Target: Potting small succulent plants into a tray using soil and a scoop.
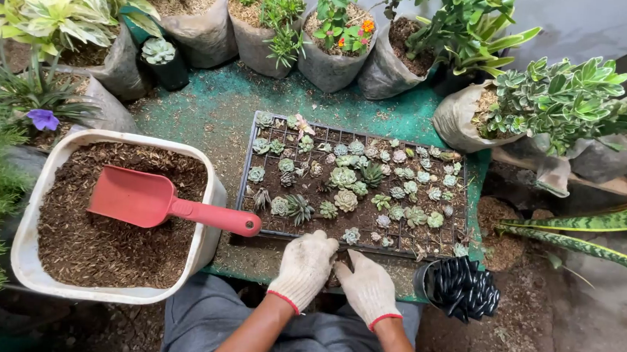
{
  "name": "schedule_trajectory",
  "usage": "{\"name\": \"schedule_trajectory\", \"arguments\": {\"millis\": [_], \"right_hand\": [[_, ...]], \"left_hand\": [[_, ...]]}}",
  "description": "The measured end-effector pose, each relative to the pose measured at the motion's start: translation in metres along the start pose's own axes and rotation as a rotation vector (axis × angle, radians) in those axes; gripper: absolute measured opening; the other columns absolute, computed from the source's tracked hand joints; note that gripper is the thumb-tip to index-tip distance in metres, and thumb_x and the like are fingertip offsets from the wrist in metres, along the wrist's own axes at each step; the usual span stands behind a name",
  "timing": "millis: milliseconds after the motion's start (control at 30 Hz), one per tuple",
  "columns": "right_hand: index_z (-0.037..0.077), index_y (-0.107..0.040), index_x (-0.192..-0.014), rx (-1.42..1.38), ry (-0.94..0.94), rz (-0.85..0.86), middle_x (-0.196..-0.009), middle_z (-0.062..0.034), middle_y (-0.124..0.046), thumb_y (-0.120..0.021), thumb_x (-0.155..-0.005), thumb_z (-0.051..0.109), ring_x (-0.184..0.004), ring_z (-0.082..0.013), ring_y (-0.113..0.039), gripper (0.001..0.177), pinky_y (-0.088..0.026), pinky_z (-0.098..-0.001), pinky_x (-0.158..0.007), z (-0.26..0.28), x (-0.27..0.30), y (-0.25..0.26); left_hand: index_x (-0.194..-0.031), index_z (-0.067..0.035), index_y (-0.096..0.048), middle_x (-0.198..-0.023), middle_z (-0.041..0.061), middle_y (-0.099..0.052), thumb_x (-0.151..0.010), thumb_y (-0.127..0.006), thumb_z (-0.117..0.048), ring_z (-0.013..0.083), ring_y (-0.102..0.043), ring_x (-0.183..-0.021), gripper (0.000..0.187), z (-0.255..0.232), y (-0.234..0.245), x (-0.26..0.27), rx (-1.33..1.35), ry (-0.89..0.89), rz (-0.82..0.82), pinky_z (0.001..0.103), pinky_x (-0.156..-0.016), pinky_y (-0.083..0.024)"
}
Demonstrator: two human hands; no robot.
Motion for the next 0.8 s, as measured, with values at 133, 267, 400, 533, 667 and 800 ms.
{"name": "schedule_trajectory", "arguments": {"millis": [133, 267, 400, 533, 667, 800], "right_hand": [[0.019, -0.060, -0.143, 0.002, 0.024, 0.021, -0.143, -0.0086, -0.063, -0.053, -0.089, 0.051, -0.132, -0.0316, -0.059, 0.063, -0.043, -0.0411, -0.110, -0.020, -0.014, -0.004], [0.021, -0.066, -0.135, 0.111, 0.216, -0.024, -0.132, -0.0078, -0.068, -0.057, -0.091, 0.047, -0.124, -0.0287, -0.063, 0.052, -0.045, -0.0396, -0.105, -0.019, -0.035, -0.005], [0.019, -0.065, -0.105, 0.281, 0.325, -0.313, -0.091, -0.0087, -0.070, -0.058, -0.096, 0.031, -0.079, -0.0322, -0.069, 0.017, -0.056, -0.0471, -0.064, 0.017, 0.016, 0.031], [0.016, -0.058, -0.097, 0.341, 0.452, -0.152, -0.092, -0.0057, -0.064, -0.060, -0.093, 0.025, -0.074, -0.0317, -0.064, 0.011, -0.054, -0.0488, -0.064, 0.015, 0.042, 0.009], [0.008, -0.055, -0.125, 0.480, 0.554, -0.189, -0.126, -0.0089, -0.054, -0.064, -0.085, 0.016, -0.062, -0.0365, -0.067, 0.042, -0.055, -0.0539, -0.051, 0.015, 0.037, -0.011], [0.010, -0.059, -0.117, 0.556, 0.602, -0.246, -0.109, -0.0060, -0.057, -0.068, -0.088, 0.020, -0.056, -0.0312, -0.065, 0.032, -0.053, -0.0489, -0.044, 0.016, 0.036, -0.011]], "left_hand": [[-0.085, -0.015, -0.069, -0.087, 0.012, -0.067, -0.094, -0.061, -0.022, 0.0362, -0.070, -0.078, 0.014, -0.003, 0.014, 0.009, 0.113, 0.124, 0.056, 0.048, -0.066, -0.056], [-0.086, -0.012, -0.067, -0.088, 0.015, -0.068, -0.093, -0.060, -0.031, 0.0424, -0.069, -0.078, 0.022, 0.004, 0.020, 0.028, 0.277, 0.362, -0.019, 0.055, -0.073, -0.054], [-0.098, -0.017, -0.061, -0.091, 0.015, -0.069, -0.095, -0.062, -0.033, 0.0405, -0.071, -0.079, 0.016, -0.003, 0.030, 0.030, 0.237, 0.352, -0.018, 0.053, -0.069, -0.057], [-0.101, -0.018, -0.064, -0.091, 0.010, -0.068, -0.097, -0.060, -0.030, 0.0360, -0.070, -0.079, 0.013, -0.004, 0.030, 0.031, 0.252, 0.301, -0.002, 0.050, -0.067, -0.056], [-0.097, -0.017, -0.068, -0.086, 0.010, -0.070, -0.098, -0.054, -0.027, 0.0354, -0.070, -0.074, 0.017, -0.002, 0.020, 0.032, 0.311, 0.300, -0.025, 0.050, -0.066, -0.056], [-0.095, -0.012, -0.071, -0.092, 0.010, -0.076, -0.096, -0.052, -0.029, 0.0328, -0.072, -0.087, 0.025, -0.003, 0.044, 0.036, 0.447, 0.462, 0.055, 0.047, -0.081, -0.054]]}}
Point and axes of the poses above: each hand's wrist, its own x-axis away from the middle knuckle, its own y-axis out of the back of the hand, z = x × y, the point moved 2 cm from there along -x, towards the middle knuckle
